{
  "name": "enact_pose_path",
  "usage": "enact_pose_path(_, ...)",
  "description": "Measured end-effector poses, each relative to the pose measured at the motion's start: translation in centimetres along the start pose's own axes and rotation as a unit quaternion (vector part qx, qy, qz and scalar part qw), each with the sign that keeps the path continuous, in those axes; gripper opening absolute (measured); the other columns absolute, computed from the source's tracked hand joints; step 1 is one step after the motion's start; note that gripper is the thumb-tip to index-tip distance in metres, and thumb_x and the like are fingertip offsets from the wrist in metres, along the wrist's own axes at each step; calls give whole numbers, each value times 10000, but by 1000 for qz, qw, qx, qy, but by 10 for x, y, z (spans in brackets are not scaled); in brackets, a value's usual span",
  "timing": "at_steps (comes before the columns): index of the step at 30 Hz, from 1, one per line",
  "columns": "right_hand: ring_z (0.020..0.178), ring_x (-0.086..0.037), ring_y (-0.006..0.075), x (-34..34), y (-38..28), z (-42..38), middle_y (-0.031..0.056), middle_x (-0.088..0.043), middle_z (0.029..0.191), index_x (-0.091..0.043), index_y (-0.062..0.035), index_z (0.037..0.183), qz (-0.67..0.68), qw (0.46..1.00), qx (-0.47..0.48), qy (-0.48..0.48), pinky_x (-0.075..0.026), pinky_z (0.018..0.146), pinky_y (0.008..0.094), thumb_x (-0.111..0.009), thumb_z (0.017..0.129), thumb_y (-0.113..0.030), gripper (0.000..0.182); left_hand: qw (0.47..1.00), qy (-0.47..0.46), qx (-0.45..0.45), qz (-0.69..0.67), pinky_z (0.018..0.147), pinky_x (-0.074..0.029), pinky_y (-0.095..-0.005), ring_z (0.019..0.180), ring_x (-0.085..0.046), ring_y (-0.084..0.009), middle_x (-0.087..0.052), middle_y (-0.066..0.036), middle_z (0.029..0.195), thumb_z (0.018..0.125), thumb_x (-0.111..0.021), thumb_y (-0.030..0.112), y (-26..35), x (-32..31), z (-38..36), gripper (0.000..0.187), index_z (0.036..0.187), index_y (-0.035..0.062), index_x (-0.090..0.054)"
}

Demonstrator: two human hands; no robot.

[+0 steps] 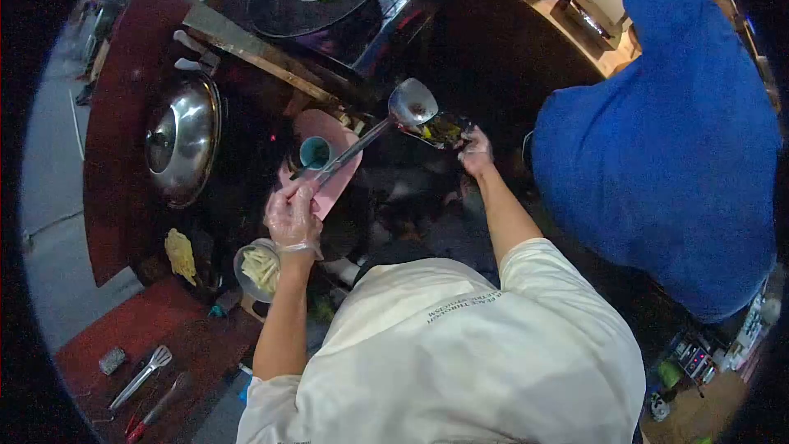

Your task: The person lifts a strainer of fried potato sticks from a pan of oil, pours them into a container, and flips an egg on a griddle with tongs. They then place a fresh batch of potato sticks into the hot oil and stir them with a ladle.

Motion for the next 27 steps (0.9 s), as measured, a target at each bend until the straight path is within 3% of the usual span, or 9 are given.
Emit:
enact_pose_path(3,744,-565,216,3,-3,18,63,-610,878,-578,-76,962,36,996,10,-87,-464,642,334,-545,875,-312,255,987,-23,-120,101,533,-407,-183,619,-523,-55,-621,-47,755,904,-599,91,-15,-25,5,128,980,-9,-624)
enact_pose_path(4,703,-556,219,-7,-11,2,67,-599,833,-572,-77,905,42,998,-34,-25,-464,649,347,-563,880,-370,294,986,-23,-105,125,630,-452,-222,685,-563,-81,-654,-76,796,910,-589,90,-30,-29,7,141,998,-17,-619)
enact_pose_path(5,703,-556,219,-5,-11,3,67,-599,833,-572,-77,905,42,998,-32,-19,-464,649,347,-563,880,-370,294,987,-27,-101,125,630,-452,-222,685,-563,-81,-654,-76,796,910,-589,90,-52,-37,12,141,998,-17,-619)
enact_pose_path(7,700,-559,220,2,-7,8,66,-587,811,-559,-90,900,58,997,-45,-17,-474,658,358,-582,857,-314,228,952,-21,-258,165,661,-485,-276,714,-603,-123,-671,-93,833,917,-586,107,-72,-52,16,184,1050,-20,-593)
enact_pose_path(8,690,-553,230,-10,-16,-12,69,-582,805,-543,-109,918,59,998,-17,-5,-477,651,382,-589,830,-260,182,932,-60,-291,207,689,-510,-337,733,-645,-213,-668,-113,872,909,-585,97,-54,-66,5,201,1081,-8,-580)
enact_pose_path(9,690,-553,230,-15,-22,-18,69,-582,805,-543,-109,918,59,998,-16,1,-477,651,382,-589,830,-260,182,933,-65,-288,205,689,-510,-337,733,-645,-213,-668,-113,872,909,-585,97,-62,-72,6,201,1081,-8,-580)
enact_pose_path(12,743,-573,239,-19,-21,-19,43,-548,839,-492,-170,896,61,997,-38,-31,-507,632,365,-570,795,-223,138,782,-138,-502,343,537,-494,-380,622,-596,-323,-588,-144,769,843,-603,16,-96,-97,-1,243,1084,29,-576)
enact_pose_path(15,701,-569,242,-18,-22,-17,40,-551,839,-488,-191,894,60,997,-50,-20,-510,630,374,-569,799,-232,132,728,-171,-562,354,462,-455,-385,538,-559,-298,-543,-131,703,823,-613,-3,-91,-107,-13,280,1097,31,-562)
enact_pose_path(27,666,-561,244,-12,-10,-28,31,-530,766,-501,-208,871,33,997,-44,-49,-497,623,440,-578,782,-251,125,706,-137,-596,358,448,-424,-381,507,-528,-273,-518,-100,654,816,-625,8,-76,-91,-20,241,1052,31,-583)
Point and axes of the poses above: each hand's wrist, its own z-axis towards the middle knuckle, its own x-axis out of the back of the hand, y = z × x, the point moved 5 cm from there along z, towards the middle knuckle
